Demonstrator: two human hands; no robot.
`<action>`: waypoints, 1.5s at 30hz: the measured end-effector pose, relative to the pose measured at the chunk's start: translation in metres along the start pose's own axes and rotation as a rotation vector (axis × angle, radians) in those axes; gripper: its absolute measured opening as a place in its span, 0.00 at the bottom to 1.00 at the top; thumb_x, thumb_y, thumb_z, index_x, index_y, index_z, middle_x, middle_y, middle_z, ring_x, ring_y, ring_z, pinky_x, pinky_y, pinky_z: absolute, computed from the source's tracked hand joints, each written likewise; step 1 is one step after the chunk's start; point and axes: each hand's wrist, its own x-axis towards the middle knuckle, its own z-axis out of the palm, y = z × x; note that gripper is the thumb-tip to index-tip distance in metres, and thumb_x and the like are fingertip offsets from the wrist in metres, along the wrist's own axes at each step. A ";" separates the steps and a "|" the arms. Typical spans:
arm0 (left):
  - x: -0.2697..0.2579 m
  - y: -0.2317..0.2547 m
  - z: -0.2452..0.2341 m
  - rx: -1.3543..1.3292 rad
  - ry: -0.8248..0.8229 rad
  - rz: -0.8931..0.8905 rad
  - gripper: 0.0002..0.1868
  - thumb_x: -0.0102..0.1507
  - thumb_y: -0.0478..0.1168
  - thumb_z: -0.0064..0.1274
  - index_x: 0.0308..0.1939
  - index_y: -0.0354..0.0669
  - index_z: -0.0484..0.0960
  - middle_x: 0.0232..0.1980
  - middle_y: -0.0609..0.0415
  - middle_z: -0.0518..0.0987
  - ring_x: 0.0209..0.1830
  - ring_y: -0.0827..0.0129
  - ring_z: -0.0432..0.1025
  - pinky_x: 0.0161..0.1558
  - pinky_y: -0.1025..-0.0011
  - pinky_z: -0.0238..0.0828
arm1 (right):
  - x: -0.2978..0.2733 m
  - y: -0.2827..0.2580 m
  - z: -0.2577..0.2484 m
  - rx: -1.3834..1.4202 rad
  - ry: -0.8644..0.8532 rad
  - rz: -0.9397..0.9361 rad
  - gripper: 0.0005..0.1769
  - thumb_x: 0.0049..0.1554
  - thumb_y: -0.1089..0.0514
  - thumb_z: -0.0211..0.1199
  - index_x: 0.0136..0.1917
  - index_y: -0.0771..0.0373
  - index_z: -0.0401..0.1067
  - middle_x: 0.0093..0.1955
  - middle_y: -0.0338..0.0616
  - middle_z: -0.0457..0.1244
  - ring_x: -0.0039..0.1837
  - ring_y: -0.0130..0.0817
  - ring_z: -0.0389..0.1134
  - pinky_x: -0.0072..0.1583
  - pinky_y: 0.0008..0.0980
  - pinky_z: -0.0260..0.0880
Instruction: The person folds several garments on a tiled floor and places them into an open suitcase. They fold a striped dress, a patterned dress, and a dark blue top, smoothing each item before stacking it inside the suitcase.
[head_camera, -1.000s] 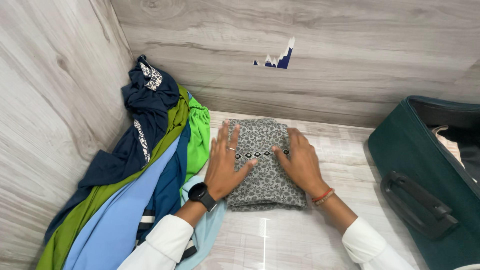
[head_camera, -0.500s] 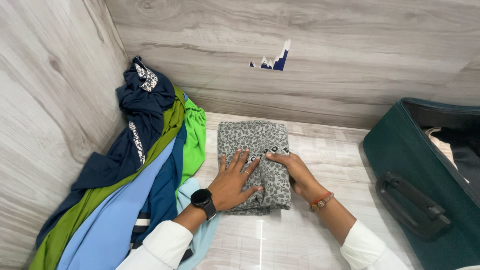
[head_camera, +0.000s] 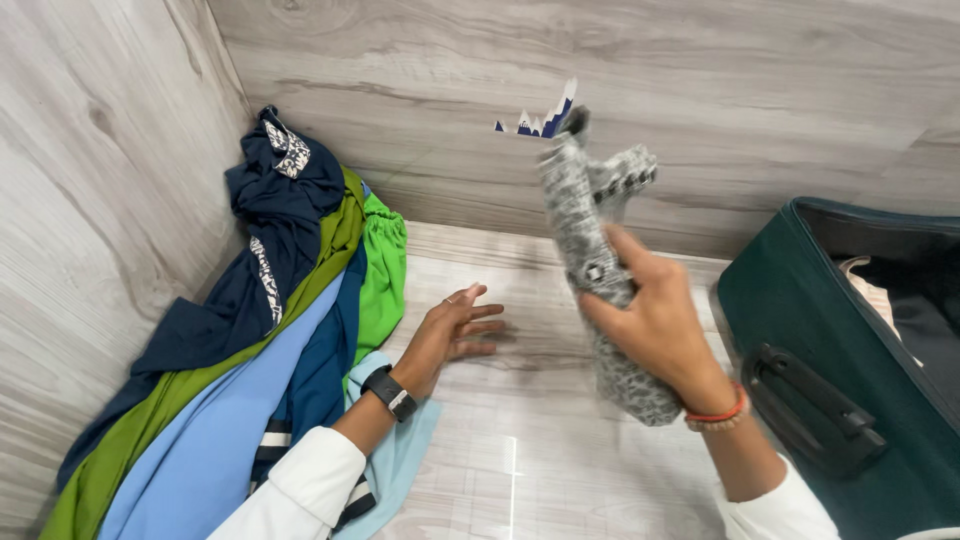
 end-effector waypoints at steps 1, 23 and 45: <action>-0.001 0.001 -0.001 -0.114 -0.014 -0.080 0.38 0.64 0.65 0.40 0.70 0.46 0.64 0.65 0.39 0.77 0.62 0.53 0.75 0.58 0.53 0.74 | -0.002 -0.006 0.013 -0.033 -0.042 -0.015 0.40 0.45 0.59 0.68 0.70 0.73 0.65 0.43 0.56 0.71 0.38 0.37 0.72 0.44 0.36 0.74; 0.012 -0.013 -0.026 -0.328 0.085 -0.074 0.22 0.58 0.30 0.60 0.56 0.30 0.78 0.50 0.48 0.84 0.49 0.63 0.78 0.59 0.63 0.73 | 0.000 0.117 0.085 -0.086 -0.405 0.531 0.64 0.37 0.30 0.74 0.77 0.66 0.57 0.62 0.66 0.65 0.61 0.53 0.72 0.59 0.45 0.75; -0.093 0.126 -0.007 -0.076 -0.213 0.219 0.28 0.66 0.52 0.53 0.63 0.35 0.75 0.60 0.52 0.79 0.58 0.69 0.74 0.61 0.67 0.66 | -0.054 -0.052 -0.072 0.290 -0.431 0.226 0.57 0.36 0.59 0.79 0.76 0.57 0.59 0.68 0.47 0.67 0.69 0.38 0.67 0.69 0.34 0.64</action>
